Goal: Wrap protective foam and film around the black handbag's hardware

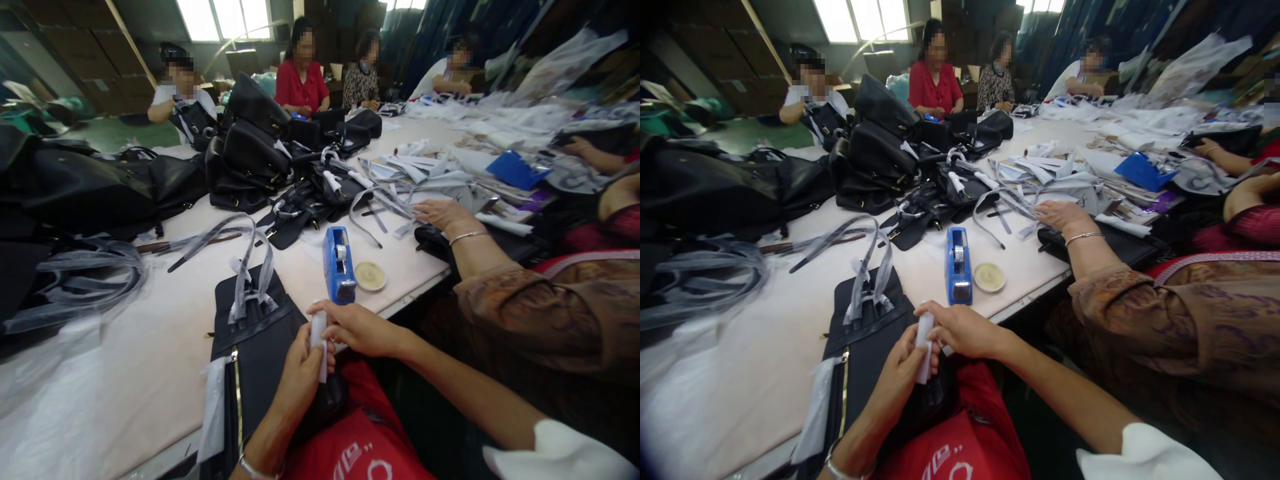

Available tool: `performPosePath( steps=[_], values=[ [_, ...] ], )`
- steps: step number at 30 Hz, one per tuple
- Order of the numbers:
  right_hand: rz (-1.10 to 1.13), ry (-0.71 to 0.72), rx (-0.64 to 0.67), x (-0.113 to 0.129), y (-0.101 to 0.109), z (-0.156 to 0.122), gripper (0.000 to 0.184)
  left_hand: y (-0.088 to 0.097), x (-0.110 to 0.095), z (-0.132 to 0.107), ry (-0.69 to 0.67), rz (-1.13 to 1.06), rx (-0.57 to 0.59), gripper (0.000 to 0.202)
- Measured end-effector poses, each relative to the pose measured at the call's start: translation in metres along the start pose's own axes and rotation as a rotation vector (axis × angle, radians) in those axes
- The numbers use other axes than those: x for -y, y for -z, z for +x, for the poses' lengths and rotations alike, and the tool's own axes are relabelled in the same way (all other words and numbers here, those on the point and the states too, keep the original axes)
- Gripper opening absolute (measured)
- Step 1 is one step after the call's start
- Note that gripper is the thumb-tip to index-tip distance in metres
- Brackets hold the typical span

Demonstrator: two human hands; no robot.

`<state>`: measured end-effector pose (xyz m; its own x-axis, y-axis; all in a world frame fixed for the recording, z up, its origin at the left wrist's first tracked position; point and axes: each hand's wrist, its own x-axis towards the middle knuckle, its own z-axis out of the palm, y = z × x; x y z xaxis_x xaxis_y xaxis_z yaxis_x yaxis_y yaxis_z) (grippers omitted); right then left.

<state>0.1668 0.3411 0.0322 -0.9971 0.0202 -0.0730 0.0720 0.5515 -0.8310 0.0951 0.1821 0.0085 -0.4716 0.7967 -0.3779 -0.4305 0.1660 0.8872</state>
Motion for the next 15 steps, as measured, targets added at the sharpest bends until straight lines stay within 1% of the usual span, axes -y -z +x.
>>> performPosePath(
  steps=[3, 6, 9, 11, 15],
  values=[
    [0.097, -0.051, -0.038, 0.001, -0.002, 0.000, 0.047, 0.000, 0.000, 0.000, -0.019, 0.047, -0.030, 0.031],
    [0.170, -0.073, -0.096, -0.002, -0.009, -0.001, 0.049, -0.003, 0.003, 0.002, 0.014, 0.031, -0.103, 0.034],
    [0.184, -0.106, -0.194, -0.008, -0.020, -0.003, 0.052, -0.004, 0.005, 0.005, 0.048, -0.103, -0.134, 0.037],
    [0.190, -0.112, -0.235, -0.013, -0.028, -0.005, 0.050, -0.003, 0.005, 0.007, 0.074, -0.220, -0.107, 0.036],
    [0.188, -0.040, -0.213, -0.024, -0.039, -0.005, 0.040, 0.002, 0.003, 0.008, 0.165, -0.433, -0.046, 0.032]
  ],
)
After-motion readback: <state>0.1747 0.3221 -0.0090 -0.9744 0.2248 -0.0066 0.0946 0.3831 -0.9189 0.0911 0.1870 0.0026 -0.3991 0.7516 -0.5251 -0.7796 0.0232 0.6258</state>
